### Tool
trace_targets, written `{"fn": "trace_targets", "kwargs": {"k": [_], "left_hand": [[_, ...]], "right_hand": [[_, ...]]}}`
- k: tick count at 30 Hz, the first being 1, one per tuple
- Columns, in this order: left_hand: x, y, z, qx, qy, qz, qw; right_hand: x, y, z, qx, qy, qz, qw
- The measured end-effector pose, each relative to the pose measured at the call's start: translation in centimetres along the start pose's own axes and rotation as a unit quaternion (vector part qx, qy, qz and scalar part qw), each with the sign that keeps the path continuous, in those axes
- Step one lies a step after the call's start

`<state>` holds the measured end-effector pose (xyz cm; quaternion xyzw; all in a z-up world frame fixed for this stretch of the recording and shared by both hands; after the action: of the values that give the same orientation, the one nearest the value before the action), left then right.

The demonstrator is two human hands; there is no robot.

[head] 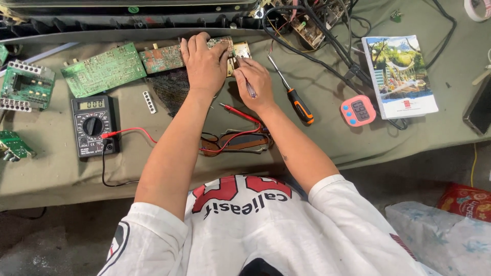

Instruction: A person is cleaning and inspecting the internal circuit boards of a disassembled television using a small tool.

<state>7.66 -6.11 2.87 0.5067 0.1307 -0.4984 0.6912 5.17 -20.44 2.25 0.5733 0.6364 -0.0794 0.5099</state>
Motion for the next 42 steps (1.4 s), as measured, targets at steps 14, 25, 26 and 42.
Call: {"fn": "trace_targets", "kwargs": {"k": [14, 25, 26, 42], "left_hand": [[0.18, -0.11, -0.04, -0.006, 0.014, -0.002, 1.0], [0.12, 0.39, -0.02, -0.007, 0.019, 0.001, 1.0], [0.16, 0.25, -0.03, -0.006, 0.021, 0.002, 1.0], [-0.11, 0.12, 0.32, -0.008, 0.024, -0.005, 1.0]], "right_hand": [[-0.08, -0.21, -0.53, -0.02, -0.019, 0.005, 1.0], [-0.18, 0.31, -0.71, -0.023, -0.031, -0.005, 0.999], [-0.16, 0.34, -0.77, -0.023, -0.027, -0.006, 0.999], [-0.11, -0.02, -0.91, -0.032, -0.034, -0.02, 0.999]]}}
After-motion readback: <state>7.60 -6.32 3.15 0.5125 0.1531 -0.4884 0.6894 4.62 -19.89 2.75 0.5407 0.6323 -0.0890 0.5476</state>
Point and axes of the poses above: each hand's wrist, its own y-axis towards the middle knuckle, its own x-axis out of the palm, z = x × y, the point moved 8 cm from there along y, towards the middle knuckle, and after that the axes turned 10 degrees about -y, right-handed, at the moved point
